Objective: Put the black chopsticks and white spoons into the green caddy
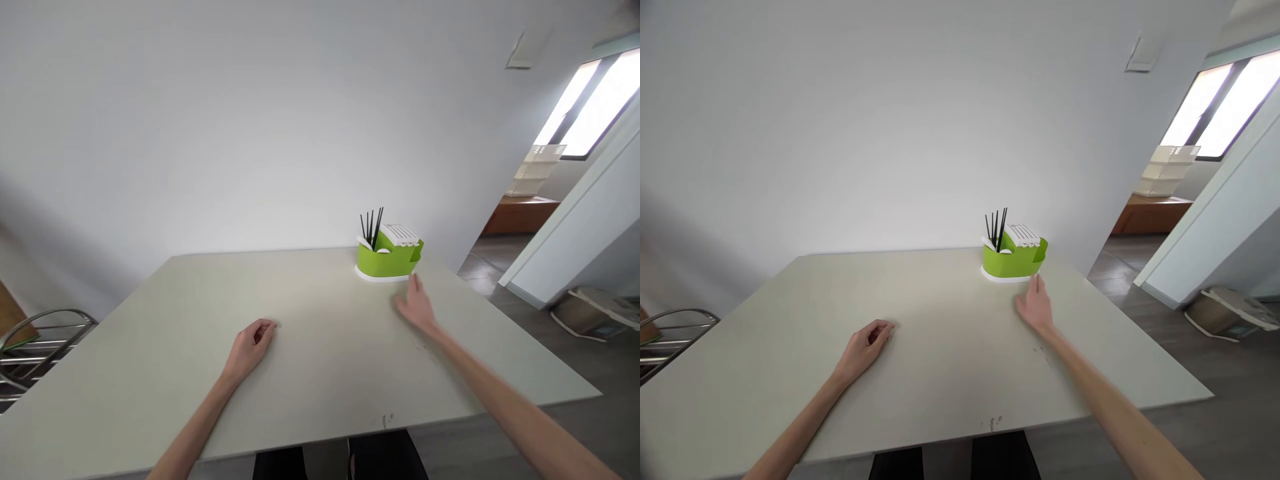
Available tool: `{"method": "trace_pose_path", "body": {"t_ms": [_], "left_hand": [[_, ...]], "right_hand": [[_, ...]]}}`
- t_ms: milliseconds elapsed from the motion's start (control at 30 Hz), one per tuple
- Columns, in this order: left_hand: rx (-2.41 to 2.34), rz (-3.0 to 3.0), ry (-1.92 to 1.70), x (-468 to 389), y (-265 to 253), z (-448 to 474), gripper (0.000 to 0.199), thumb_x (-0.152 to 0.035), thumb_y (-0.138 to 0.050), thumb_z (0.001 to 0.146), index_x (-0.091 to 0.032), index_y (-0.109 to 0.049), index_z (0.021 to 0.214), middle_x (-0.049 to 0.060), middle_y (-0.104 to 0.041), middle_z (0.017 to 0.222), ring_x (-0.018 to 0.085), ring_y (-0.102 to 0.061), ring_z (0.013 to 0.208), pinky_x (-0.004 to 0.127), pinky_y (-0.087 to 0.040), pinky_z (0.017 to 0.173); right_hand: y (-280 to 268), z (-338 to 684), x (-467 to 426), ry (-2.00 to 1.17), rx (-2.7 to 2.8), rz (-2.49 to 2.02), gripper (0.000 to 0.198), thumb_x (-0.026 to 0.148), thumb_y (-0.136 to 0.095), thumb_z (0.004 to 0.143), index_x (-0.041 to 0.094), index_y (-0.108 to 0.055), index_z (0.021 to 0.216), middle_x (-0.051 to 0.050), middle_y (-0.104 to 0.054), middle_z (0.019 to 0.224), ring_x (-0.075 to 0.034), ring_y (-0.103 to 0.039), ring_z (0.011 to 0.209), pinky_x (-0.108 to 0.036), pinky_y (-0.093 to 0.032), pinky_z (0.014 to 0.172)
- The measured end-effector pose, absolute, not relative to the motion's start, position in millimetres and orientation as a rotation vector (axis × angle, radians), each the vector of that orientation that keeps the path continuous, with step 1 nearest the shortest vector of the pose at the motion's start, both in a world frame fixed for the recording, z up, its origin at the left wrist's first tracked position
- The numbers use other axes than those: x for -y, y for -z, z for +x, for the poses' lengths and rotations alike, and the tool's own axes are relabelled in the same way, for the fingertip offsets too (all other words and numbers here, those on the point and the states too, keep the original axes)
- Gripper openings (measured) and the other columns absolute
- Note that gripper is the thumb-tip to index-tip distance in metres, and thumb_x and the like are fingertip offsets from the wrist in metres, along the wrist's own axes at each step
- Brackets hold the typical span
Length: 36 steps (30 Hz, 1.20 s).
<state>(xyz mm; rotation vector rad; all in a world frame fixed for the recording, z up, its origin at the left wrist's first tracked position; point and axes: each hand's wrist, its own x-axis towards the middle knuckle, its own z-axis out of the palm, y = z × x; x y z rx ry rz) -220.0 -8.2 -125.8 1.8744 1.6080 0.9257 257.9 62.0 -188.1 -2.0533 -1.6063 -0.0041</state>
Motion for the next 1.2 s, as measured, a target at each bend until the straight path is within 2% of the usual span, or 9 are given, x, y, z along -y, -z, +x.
{"method": "trace_pose_path", "body": {"t_ms": [100,333,533,733,933,1200], "left_hand": [[-1.640,1.875,-0.921,8.7,125.4,-216.5,0.045,-0.063,-0.051,0.094,-0.026,-0.075,0.096,0.002,-0.070,0.077,0.021,-0.061,0.071,0.032,-0.048,0.068],[-1.716,1.880,-0.872,8.6,120.3,-207.7,0.043,-0.061,-0.050,0.095,-0.027,-0.075,0.093,0.001,-0.067,0.074,0.021,-0.057,0.068,0.032,-0.045,0.065],[-1.714,1.860,-0.867,7.9,123.6,-207.2,0.043,-0.061,-0.050,0.095,-0.026,-0.075,0.095,0.001,-0.066,0.074,0.020,-0.055,0.067,0.031,-0.044,0.065],[-1.721,1.844,-0.844,8.0,125.3,-207.1,0.042,-0.059,-0.049,0.097,-0.025,-0.074,0.097,0.001,-0.069,0.079,0.019,-0.057,0.070,0.030,-0.044,0.067],[-1.709,1.845,-0.812,9.2,126.9,-207.4,0.039,-0.056,-0.048,0.097,-0.027,-0.074,0.097,0.000,-0.068,0.078,0.018,-0.055,0.069,0.031,-0.043,0.068],[-1.679,1.831,-0.825,9.4,127.9,-207.3,0.037,-0.055,-0.050,0.097,-0.027,-0.074,0.098,0.000,-0.068,0.078,0.019,-0.054,0.069,0.032,-0.043,0.069]], "right_hand": [[171.8,281.2,-99.1,-0.008,1.498,-2.089,0.094,0.045,-0.047,0.092,0.008,-0.007,0.169,-0.026,-0.018,0.174,-0.042,-0.024,0.159,-0.057,-0.041,0.118],[171.4,297.8,-121.9,-0.061,1.581,-2.117,0.088,0.037,-0.055,0.086,0.020,-0.024,0.167,-0.020,-0.043,0.163,-0.040,-0.036,0.153,-0.059,-0.042,0.116],[173.0,297.6,-113.1,-0.078,1.600,-2.176,0.091,0.038,-0.055,0.087,0.021,-0.017,0.168,-0.022,-0.042,0.162,-0.043,-0.046,0.144,-0.061,-0.047,0.108],[164.6,291.0,-105.4,-0.051,1.596,-2.228,0.087,0.044,-0.056,0.088,0.022,-0.020,0.164,-0.023,-0.035,0.160,-0.043,-0.052,0.136,-0.054,-0.052,0.099],[154.8,270.6,-96.0,0.095,1.687,-2.188,0.071,0.041,-0.053,0.092,0.011,-0.034,0.154,-0.026,-0.044,0.143,-0.042,-0.055,0.126,-0.050,-0.053,0.095],[145.4,201.7,-71.4,0.090,1.821,-2.043,0.067,0.040,-0.057,0.092,0.015,-0.038,0.152,-0.020,-0.047,0.135,-0.036,-0.056,0.121,-0.043,-0.054,0.088]]}}
